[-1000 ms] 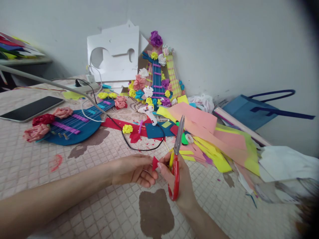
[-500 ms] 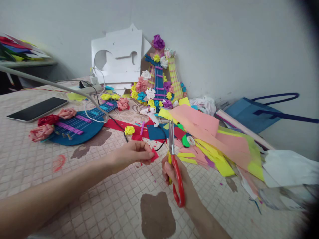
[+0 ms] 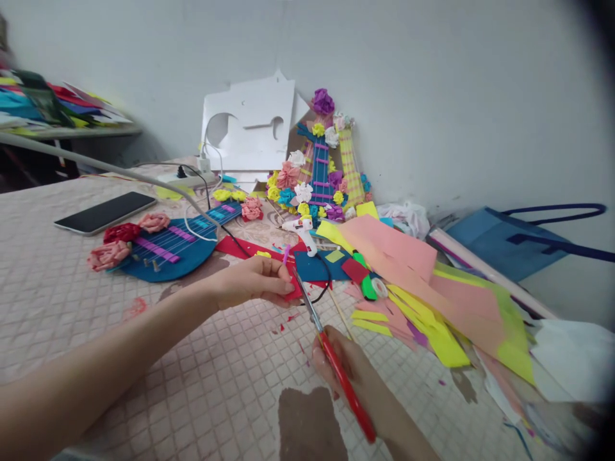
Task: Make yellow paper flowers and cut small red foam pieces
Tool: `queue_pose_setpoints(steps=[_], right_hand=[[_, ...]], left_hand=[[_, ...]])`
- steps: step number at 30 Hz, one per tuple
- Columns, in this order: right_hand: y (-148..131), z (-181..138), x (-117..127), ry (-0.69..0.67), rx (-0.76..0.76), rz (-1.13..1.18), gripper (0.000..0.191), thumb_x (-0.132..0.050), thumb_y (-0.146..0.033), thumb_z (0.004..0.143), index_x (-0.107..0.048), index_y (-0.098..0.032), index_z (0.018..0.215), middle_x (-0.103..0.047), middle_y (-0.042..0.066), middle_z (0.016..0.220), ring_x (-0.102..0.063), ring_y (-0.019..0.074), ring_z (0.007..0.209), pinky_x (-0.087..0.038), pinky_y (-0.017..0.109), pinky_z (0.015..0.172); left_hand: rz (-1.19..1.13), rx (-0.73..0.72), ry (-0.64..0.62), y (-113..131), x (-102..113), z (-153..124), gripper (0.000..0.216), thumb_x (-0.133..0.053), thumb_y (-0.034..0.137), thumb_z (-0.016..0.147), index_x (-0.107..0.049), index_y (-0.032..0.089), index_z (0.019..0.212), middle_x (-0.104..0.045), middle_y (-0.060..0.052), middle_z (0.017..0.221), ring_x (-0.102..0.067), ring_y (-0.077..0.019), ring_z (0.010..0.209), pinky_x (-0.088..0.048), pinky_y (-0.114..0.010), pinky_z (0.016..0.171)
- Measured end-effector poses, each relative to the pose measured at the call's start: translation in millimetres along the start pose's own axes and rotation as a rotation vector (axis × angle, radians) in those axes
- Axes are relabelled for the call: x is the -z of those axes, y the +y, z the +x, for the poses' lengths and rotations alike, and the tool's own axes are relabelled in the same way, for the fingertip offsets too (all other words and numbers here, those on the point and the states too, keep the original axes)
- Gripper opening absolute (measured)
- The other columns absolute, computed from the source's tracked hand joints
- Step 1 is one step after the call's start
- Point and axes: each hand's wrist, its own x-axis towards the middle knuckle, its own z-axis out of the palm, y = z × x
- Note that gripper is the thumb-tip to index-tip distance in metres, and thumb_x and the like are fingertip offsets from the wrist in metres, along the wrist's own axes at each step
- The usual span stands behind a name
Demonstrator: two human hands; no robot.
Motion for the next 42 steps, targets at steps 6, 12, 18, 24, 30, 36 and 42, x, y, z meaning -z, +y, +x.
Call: queue_pose_setpoints(steps=[6,12,18,24,30,36,42], right_hand=[[-2.8,0.4,-1.8,0.017,-0.009,-0.103,0.021,-0.056,-0.037,0.082,-0.045,-0.021,0.074,-0.041,-0.007,0.055,-0.038,0.0088,0.046,-0.030,0.020,0.040],[-13.3,-1.4,0.2,-0.039,-0.030,-0.224,0.022,-0.050,-0.038,0.085,-0.042,-0.021,0.074,-0.041,-0.006,0.058,-0.040,0.0091,0.049,-0.031,0.020,0.044],[-0.4,2.1,-1.6,-0.020,-0.065,-0.210,0.023,-0.051,-0.041,0.084,-0.043,-0.021,0.075,-0.039,-0.007,0.055,-0.038,0.0091,0.047,-0.028,0.020,0.042],[13.2,6.2,-1.9,0.000,-0.069,-0.113,0.026,-0.054,-0.044,0.081,-0.045,-0.022,0.072,-0.040,-0.007,0.053,-0.036,0.0083,0.044,-0.027,0.020,0.041],[10.6,6.0,-1.8,-0.016,-0.081,-0.014,0.028,-0.058,-0.045,0.079,-0.045,-0.022,0.070,-0.038,-0.008,0.052,-0.033,0.0075,0.042,-0.028,0.019,0.040],[-0.4,0.9,-1.4,-0.015,-0.068,-0.028,0.025,-0.057,-0.040,0.080,-0.043,-0.022,0.071,-0.036,-0.008,0.055,-0.033,0.0071,0.044,-0.028,0.019,0.040],[-2.6,1.1,-0.3,-0.052,-0.077,-0.074,0.023,-0.054,-0.038,0.081,-0.041,-0.022,0.073,-0.036,-0.008,0.057,-0.034,0.0074,0.046,-0.028,0.019,0.041]], left_hand=[[-0.011,0.019,-0.028,-0.7,3.9,1.1,0.018,-0.076,0.024,0.068,-0.060,0.015,0.070,-0.073,-0.003,0.073,-0.069,-0.0149,0.073,-0.054,-0.027,0.072],[-0.033,0.037,-0.020,-1.1,5.3,2.1,0.021,-0.078,0.022,0.066,-0.059,0.014,0.070,-0.072,-0.003,0.071,-0.070,-0.0151,0.071,-0.055,-0.026,0.071],[-0.053,0.030,-0.027,-2.3,5.9,2.4,0.020,-0.077,0.021,0.068,-0.058,0.014,0.071,-0.072,-0.003,0.073,-0.071,-0.0158,0.073,-0.056,-0.026,0.072],[-0.049,0.037,-0.022,-2.0,5.4,2.3,0.019,-0.076,0.020,0.068,-0.058,0.013,0.070,-0.072,-0.003,0.073,-0.071,-0.0163,0.074,-0.056,-0.027,0.073],[-0.047,0.042,-0.027,-1.3,5.4,2.2,0.017,-0.075,0.019,0.068,-0.059,0.013,0.070,-0.073,-0.004,0.073,-0.070,-0.0160,0.074,-0.055,-0.027,0.073],[-0.056,0.035,-0.029,-1.0,5.3,1.7,0.017,-0.075,0.020,0.068,-0.060,0.014,0.070,-0.073,-0.004,0.073,-0.070,-0.0158,0.074,-0.055,-0.027,0.072],[-0.049,0.040,-0.030,0.0,6.0,1.4,0.016,-0.076,0.021,0.068,-0.061,0.014,0.070,-0.073,-0.004,0.074,-0.070,-0.0162,0.075,-0.056,-0.027,0.073]])
